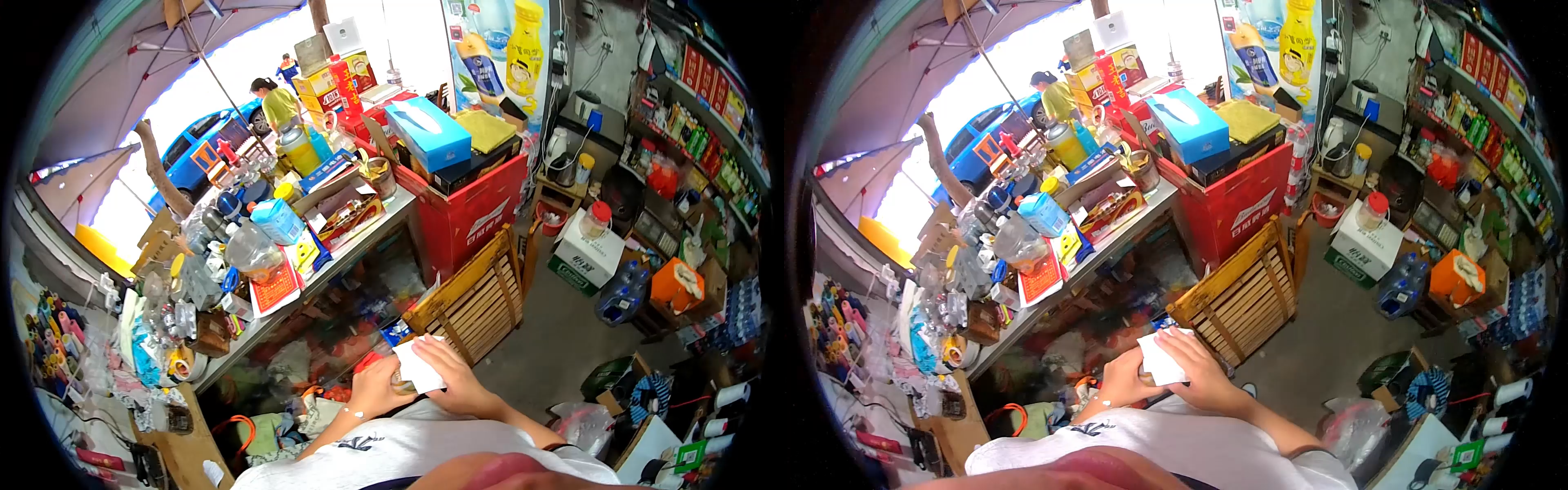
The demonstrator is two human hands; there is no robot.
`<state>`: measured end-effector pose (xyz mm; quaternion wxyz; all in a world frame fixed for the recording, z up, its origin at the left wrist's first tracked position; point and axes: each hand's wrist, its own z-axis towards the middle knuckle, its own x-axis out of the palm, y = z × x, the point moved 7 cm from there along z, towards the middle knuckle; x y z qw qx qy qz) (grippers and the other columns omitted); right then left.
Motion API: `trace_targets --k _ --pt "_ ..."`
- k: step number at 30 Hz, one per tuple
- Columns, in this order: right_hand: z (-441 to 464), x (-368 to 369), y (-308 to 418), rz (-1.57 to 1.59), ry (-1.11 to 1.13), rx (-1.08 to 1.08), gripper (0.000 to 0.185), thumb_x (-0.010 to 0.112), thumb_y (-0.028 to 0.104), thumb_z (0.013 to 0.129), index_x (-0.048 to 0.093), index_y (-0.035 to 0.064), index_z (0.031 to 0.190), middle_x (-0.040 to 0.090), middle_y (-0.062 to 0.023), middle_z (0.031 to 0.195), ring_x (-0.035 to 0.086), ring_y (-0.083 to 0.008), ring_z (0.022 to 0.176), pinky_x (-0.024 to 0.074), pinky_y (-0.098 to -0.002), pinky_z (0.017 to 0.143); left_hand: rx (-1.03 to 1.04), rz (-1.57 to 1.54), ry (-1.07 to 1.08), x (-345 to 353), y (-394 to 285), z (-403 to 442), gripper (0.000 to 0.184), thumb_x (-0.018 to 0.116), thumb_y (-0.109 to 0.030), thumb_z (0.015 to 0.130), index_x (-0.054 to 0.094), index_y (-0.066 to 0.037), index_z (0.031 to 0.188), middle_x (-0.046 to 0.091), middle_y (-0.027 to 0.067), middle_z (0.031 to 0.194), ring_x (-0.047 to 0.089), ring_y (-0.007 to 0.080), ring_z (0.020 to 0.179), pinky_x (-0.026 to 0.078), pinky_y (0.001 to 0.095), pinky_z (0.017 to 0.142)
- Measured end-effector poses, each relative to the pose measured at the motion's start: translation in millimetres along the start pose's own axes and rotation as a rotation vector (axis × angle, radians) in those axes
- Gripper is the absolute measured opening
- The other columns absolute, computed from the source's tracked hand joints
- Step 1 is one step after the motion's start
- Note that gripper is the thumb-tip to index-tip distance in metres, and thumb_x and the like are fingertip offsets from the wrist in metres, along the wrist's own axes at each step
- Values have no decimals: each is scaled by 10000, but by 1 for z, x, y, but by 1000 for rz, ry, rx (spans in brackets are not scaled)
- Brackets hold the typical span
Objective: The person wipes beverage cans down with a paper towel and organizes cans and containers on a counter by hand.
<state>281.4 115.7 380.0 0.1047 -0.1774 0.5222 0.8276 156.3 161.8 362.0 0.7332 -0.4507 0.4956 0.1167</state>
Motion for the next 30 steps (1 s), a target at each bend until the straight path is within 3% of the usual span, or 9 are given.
trace_targets --k 1,3,4,7,9,12,22,26,30 --pt "5 4 -6 -19 9 3 569 523 298 782 385 67 1283 335 -163 1338 252 -370 1256 166 -479 1029 -11 -20 1 -6 5 0 536 745 -346 564 535 -70 973 601 116 905 588 285 828 474 368 669" --pt "16 18 -14 25 90 -14 622 408 469 829 377 50 1288 311 -171 1353 237 -374 1263 161 -460 1029 -48 -24 58 -6 25 -2 573 754 -342 555 520 -64 999 598 129 924 583 293 859 471 370 686" --pt "21 23 -16 86 67 -32 731 221 595 836 370 45 1296 301 -174 1360 223 -370 1270 141 -452 1032 -52 -23 73 -7 33 -3 606 759 -338 551 506 -67 1030 596 137 923 581 303 863 469 375 689" --pt "32 37 -23 175 79 47 808 78 627 826 396 40 1282 307 -169 1359 212 -355 1276 124 -434 1038 -102 -28 140 -6 54 -4 620 752 -338 560 499 -83 1065 592 117 948 571 293 886 469 376 708" --pt "34 45 -33 111 33 84 448 335 299 910 406 42 1270 342 -166 1333 269 -321 1255 193 -396 1026 -61 -73 195 -9 58 1 630 748 -346 562 495 -108 1087 589 94 970 559 281 916 466 372 723" --pt "28 52 -46 16 -40 244 413 449 101 854 389 43 1258 432 -169 1218 405 -324 1122 311 -357 953 -29 -104 266 3 69 2 650 742 -362 568 482 -136 1119 582 71 1000 554 268 930 465 373 729" --pt "-39 8 -62 -108 -73 471 389 449 66 829 405 33 1213 459 -181 1139 434 -341 1057 345 -374 910 -51 -98 345 71 29 6 644 748 -358 564 486 -145 1113 580 65 1012 575 240 909 479 348 717" --pt "-82 -31 -76 -233 -231 500 300 434 113 846 470 4 1122 501 -180 1058 481 -336 992 382 -370 865 118 -202 407 127 -5 18 678 763 -364 542 484 -130 1114 575 61 1034 571 236 923 481 343 734" --pt "-154 -53 -104 -212 -496 755 267 438 131 861 484 -18 1078 510 -187 1003 499 -340 942 397 -358 822 228 -290 593 190 -40 30 668 753 -362 556 477 -139 1123 565 53 1055 564 231 943 486 349 726"
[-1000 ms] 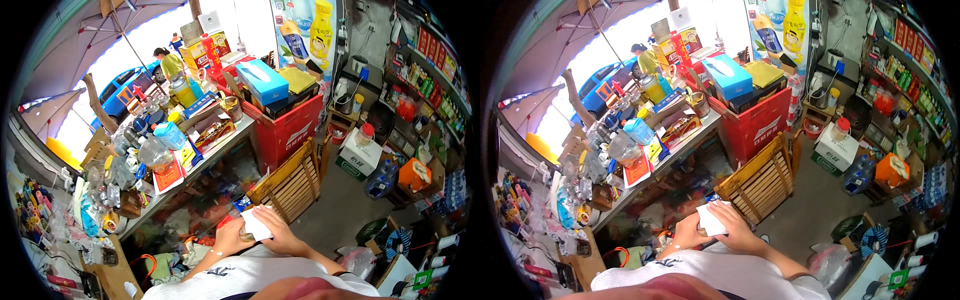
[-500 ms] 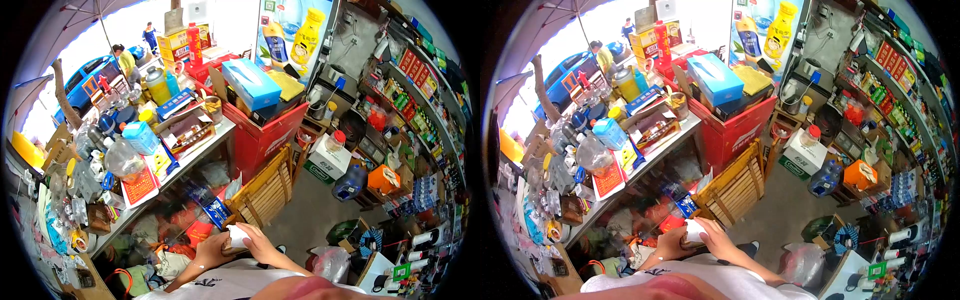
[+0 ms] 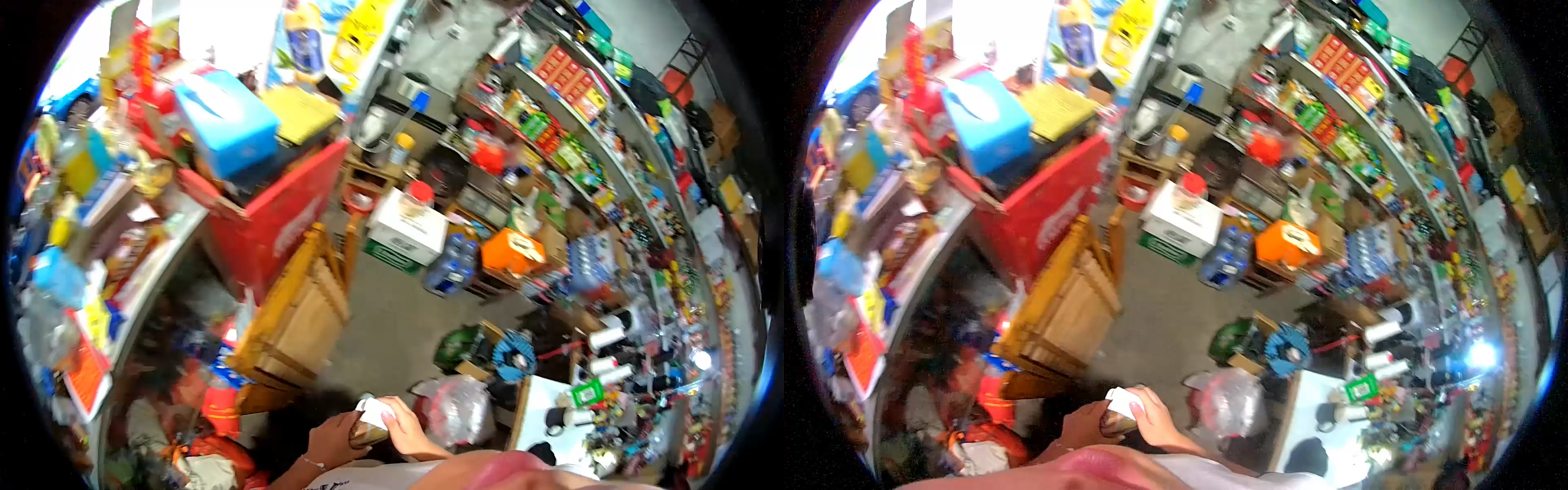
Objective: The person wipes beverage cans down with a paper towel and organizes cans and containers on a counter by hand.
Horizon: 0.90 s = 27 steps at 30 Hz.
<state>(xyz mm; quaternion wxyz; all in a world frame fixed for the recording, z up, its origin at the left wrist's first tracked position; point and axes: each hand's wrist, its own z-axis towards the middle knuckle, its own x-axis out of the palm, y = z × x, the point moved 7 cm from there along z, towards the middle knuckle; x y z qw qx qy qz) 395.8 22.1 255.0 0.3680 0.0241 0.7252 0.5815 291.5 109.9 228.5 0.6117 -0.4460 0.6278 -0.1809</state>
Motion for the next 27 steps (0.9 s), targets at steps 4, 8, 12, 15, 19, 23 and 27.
trace_targets --k 4,8,12,15,19,23,27 --pt "-30 -18 -72 -56 -114 254 264 408 145 886 478 -2 1094 509 -176 999 508 -308 948 393 -328 824 125 -71 196 68 11 44 647 744 -321 560 477 -145 1122 559 44 1060 558 228 949 480 345 731" --pt "-69 -9 -130 41 -317 475 318 377 188 904 463 -24 1125 491 -155 981 488 -241 911 366 -299 829 270 -31 290 109 21 64 628 744 -242 537 480 -151 1099 556 37 1036 552 234 928 469 359 750" --pt "-111 20 -198 214 -268 740 363 358 238 922 426 -9 1179 488 -154 1044 478 -245 971 350 -310 864 273 24 443 162 52 60 683 742 -254 556 443 -146 1161 531 64 1092 542 257 957 461 375 773" --pt "-123 40 -227 181 -153 823 354 357 245 930 417 23 1199 505 -93 1055 464 -162 971 352 -285 860 120 -2 519 194 76 42 721 743 -276 564 424 -137 1196 525 77 1112 535 267 980 456 370 797" --pt "-123 78 -288 276 12 810 364 354 282 934 427 12 1167 517 -103 1015 478 -168 924 368 -281 808 -67 3 533 230 117 29 772 751 -291 559 402 -98 1219 536 109 1115 539 284 987 455 382 809" --pt "-121 125 -359 574 -236 796 322 354 256 928 483 -17 1039 525 -47 874 467 -124 784 383 -250 727 -32 168 400 260 156 41 763 752 -251 557 402 -90 1216 538 123 1109 545 291 974 457 397 802" --pt "-115 143 -383 491 -353 643 258 360 193 912 527 0 950 521 -29 809 459 -110 760 372 -235 699 -1 241 291 289 185 36 792 755 -245 533 390 -89 1218 537 121 1100 550 279 957 468 401 775"
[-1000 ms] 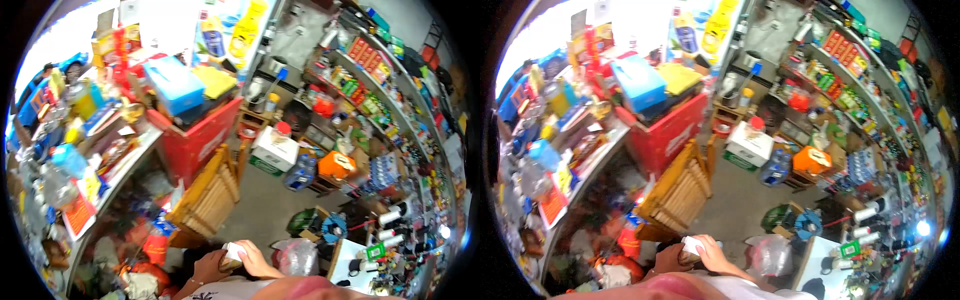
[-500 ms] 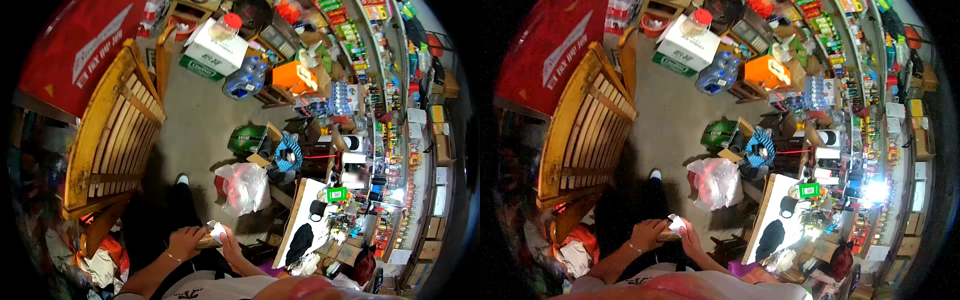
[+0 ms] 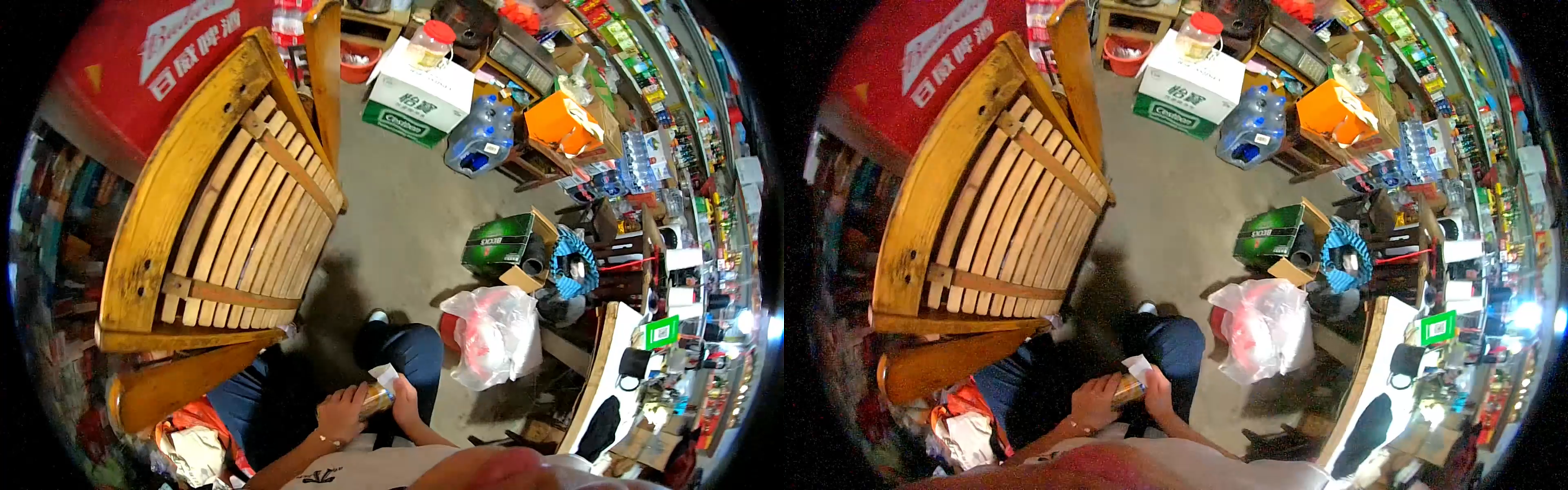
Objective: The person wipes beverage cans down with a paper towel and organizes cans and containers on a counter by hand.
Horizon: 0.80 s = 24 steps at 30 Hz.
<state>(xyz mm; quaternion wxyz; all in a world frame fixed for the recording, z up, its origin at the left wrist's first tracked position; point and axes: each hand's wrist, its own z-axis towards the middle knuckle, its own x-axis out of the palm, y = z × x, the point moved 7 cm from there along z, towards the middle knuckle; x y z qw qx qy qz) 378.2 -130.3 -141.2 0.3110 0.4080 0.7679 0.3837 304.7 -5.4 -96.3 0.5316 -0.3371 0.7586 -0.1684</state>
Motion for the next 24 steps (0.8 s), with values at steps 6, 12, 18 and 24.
trace_targets --k 6,12,18,24 --pt "-28 -2 15 -102 161 -120 295 398 231 900 546 -8 988 568 -130 789 524 -159 734 428 -304 685 -70 -44 -11 1 -13 -44 752 711 -313 589 371 -102 1225 539 133 1098 559 298 948 470 398 759" --pt "-46 43 28 -236 238 -518 324 525 232 824 524 6 1057 595 -179 955 587 -272 895 442 -343 790 -315 0 -41 -30 -3 -102 887 703 -384 595 236 -113 1298 607 162 935 603 323 827 484 392 684" --pt "-72 105 60 -287 630 -668 504 668 286 739 462 42 1128 593 -124 980 576 -216 920 442 -322 794 -307 65 -222 -60 15 -151 1041 709 -416 582 105 -47 1345 615 200 820 613 345 736 499 409 631" --pt "-57 129 12 -149 750 -556 420 645 235 769 484 31 1099 580 -69 944 533 -139 828 444 -283 741 -286 22 -73 -53 20 -159 1057 634 -555 633 80 14 1330 599 253 866 608 372 777 495 408 675"
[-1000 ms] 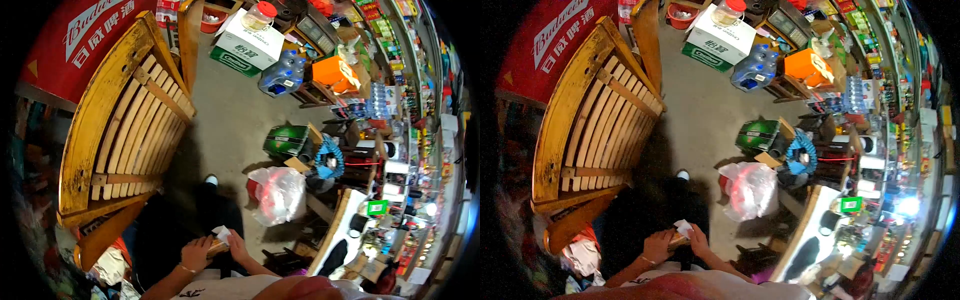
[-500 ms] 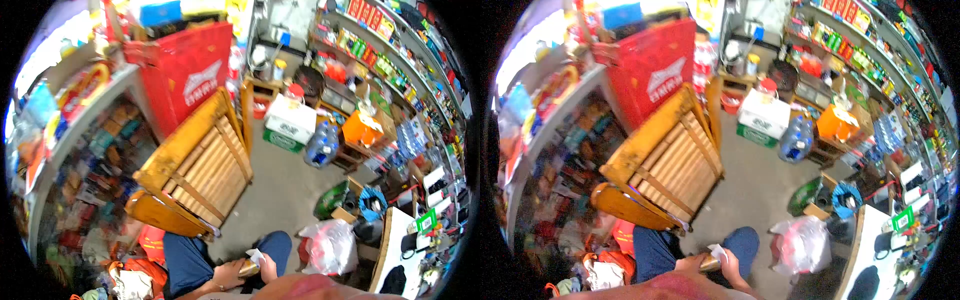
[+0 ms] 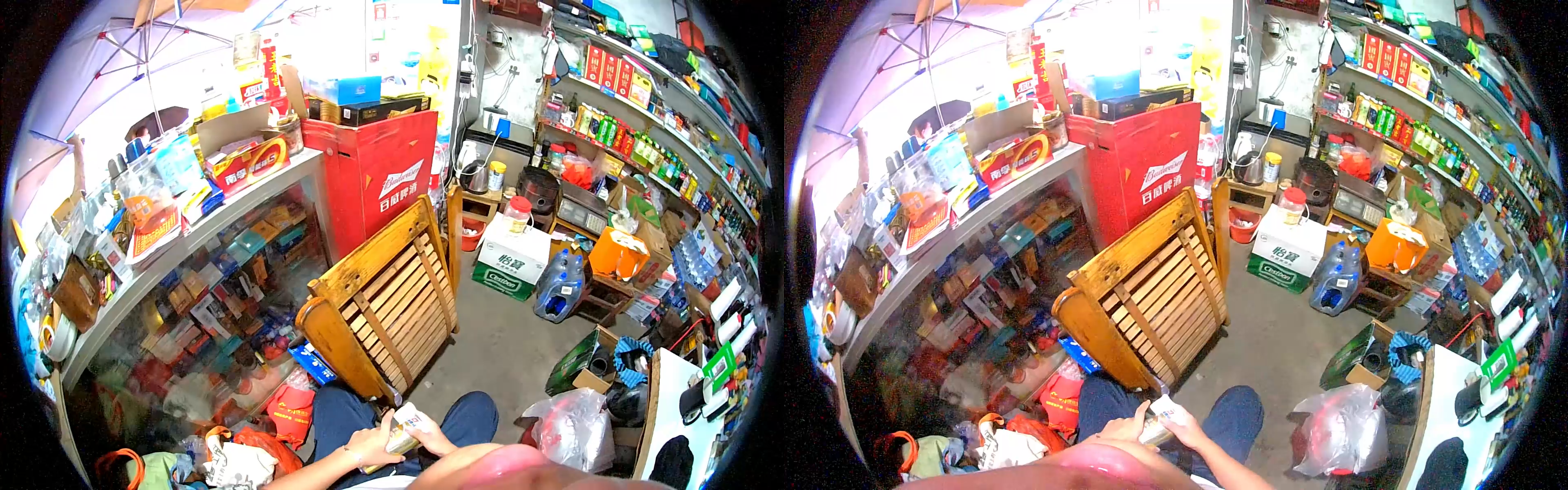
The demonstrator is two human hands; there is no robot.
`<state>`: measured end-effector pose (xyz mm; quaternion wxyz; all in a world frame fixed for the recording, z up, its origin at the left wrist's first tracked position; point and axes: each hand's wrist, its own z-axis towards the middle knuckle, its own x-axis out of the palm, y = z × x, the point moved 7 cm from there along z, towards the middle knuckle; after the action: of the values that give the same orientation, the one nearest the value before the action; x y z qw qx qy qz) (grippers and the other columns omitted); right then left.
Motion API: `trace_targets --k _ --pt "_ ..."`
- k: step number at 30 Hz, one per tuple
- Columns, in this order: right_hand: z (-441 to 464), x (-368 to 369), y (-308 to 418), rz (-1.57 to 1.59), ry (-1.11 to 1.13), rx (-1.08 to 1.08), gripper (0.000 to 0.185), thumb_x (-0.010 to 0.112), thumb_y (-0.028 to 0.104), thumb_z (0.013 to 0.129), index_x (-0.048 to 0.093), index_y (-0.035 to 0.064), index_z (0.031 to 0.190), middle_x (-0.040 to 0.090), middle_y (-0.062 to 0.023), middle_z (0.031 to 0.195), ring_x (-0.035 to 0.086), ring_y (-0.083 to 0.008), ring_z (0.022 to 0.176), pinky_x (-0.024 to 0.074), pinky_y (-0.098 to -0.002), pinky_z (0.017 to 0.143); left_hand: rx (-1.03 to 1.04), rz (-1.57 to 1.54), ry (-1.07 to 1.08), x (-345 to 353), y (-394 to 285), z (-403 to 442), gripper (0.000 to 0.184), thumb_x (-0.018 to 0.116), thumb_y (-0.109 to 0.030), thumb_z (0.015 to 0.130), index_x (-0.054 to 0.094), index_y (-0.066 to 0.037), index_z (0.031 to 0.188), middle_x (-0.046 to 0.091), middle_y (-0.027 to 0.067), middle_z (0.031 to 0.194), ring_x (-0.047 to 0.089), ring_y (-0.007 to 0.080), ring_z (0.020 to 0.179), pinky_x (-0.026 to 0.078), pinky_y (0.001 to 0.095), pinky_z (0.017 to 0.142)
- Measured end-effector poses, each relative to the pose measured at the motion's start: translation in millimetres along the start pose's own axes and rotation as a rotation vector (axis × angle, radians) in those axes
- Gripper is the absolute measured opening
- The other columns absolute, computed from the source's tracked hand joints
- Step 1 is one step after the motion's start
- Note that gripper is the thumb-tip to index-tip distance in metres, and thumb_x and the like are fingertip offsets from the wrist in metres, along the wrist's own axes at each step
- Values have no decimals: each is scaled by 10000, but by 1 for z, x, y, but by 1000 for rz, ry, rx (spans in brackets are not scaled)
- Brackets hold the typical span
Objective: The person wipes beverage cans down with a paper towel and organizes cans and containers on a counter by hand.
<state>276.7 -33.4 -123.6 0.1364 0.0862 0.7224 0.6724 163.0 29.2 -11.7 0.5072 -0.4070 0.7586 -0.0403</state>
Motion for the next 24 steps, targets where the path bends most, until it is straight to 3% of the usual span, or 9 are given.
trace_targets --k 3,6,7,9,11,15,19,22,24 --pt "-23 11 -34 476 -18 475 375 543 267 838 485 34 1127 572 -51 980 553 -149 846 459 -292 750 86 -131 169 29 15 30 1060 547 -645 673 98 77 1306 576 290 931 596 367 852 481 378 744" --pt "-50 12 -77 835 18 642 416 472 353 846 481 53 1135 554 -89 1056 570 -195 881 476 -336 792 205 -272 339 21 1 45 875 457 -607 785 238 89 1267 532 272 1073 551 312 979 428 331 858" --pt "-53 7 -83 826 3 652 416 472 353 846 481 53 1135 554 -89 1056 570 -195 881 476 -336 792 304 -109 209 1 -7 55 710 422 -536 839 356 64 1213 536 215 1104 547 293 990 420 343 872" --pt "-59 -2 -86 1036 -117 670 438 434 400 843 490 67 1122 553 -96 1059 571 -210 872 484 -343 775 626 -455 -49 -75 -60 35 369 397 -299 906 473 8 1096 547 149 1029 528 249 981 414 333 859" --pt "-54 -8 -67 1073 -151 672 435 390 409 842 512 67 1082 584 -81 981 584 -189 781 500 -313 668 1056 -978 -156 -150 -111 -8 258 460 -240 883 494 -13 1001 502 100 1050 450 210 1057 343 342 926" --pt "-48 -2 -69 1254 -126 679 398 397 403 806 536 72 980 590 -55 831 533 -146 595 462 -281 536 1553 -1054 -550 -249 -154 -108 55 518 -105 799 486 -77 834 454 84 931 541 250 910 322 474 975" --pt "-55 -10 -100 1212 -214 699 482 410 491 807 500 94 1064 569 -75 959 560 -206 784 474 -336 624 1739 -696 -1090 -298 -157 -175 235 616 -114 765 451 -121 932 463 41 947 545 211 873 333 470 968" --pt "-48 6 -32 1168 -186 700 519 409 523 805 482 105 1104 546 -74 1037 547 -227 917 480 -359 695 2039 -717 -824 -312 -168 -190 279 597 -199 803 458 -120 1033 475 25 975 519 199 915 317 460 976" --pt "-47 -1 -67 1138 -133 654 446 405 456 839 477 117 1122 540 -74 1038 534 -217 913 452 -349 756 2020 -707 -677 -308 -184 -193 243 585 -202 792 495 -89 987 480 38 948 495 188 912 322 401 921"
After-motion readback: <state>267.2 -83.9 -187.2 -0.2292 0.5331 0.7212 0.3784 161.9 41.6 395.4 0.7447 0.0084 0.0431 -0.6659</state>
